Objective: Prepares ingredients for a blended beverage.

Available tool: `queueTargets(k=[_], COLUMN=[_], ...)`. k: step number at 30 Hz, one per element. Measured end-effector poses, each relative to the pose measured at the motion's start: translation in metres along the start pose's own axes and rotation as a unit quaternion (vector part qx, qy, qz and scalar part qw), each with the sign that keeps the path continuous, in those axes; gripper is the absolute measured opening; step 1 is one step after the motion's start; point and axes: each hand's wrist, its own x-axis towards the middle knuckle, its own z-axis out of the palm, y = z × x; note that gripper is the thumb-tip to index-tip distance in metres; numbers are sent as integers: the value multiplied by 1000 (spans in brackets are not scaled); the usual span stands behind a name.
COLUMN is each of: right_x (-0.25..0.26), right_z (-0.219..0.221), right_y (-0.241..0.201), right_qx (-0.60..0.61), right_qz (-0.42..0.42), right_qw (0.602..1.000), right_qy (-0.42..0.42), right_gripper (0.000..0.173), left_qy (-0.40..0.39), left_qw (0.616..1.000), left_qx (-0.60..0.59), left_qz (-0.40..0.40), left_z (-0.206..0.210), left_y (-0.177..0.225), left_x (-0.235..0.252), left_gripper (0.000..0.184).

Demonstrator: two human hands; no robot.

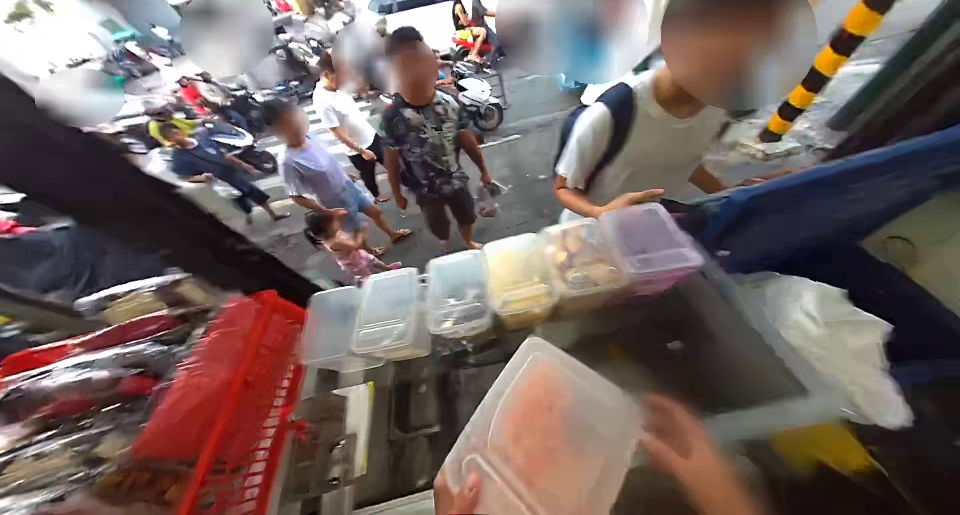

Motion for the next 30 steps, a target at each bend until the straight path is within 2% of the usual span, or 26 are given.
queueTargets(k=[4,7,11,15,18,21,25,30], right_x=[-35,-57,-83,-101,-107,-107,-109,-115], right_z=[-143,-232,-337,-414,-449,-461,-465,-465], right_y=[13,12,21,17,25,30,34,34], right_qx=[-22,-57,-112,-109,-123,-118,-102,-130], right_qz=[-27,-41,-53,-24,-14,-7,-20,-10], right_qw=[993,984,970,970,974,980,986,985], right_qy=[114,162,209,216,188,158,133,117], right_gripper=[57,55,55,50,48,47,43,41], left_qy=[-84,-98,-67,23,71,121,193,225], left_qw=[994,990,996,998,986,970,948,935], left_qx=[-57,-62,-43,44,151,210,253,266], left_qz=[43,76,46,28,-7,-9,-17,-65], left_z=[127,225,347,446,496,528,555,577], left_y=[26,48,73,80,70,54,32,20], left_x=[-6,-10,-12,16,40,62,85,97], left_gripper=[117,122,119,115,112,110,110,108])
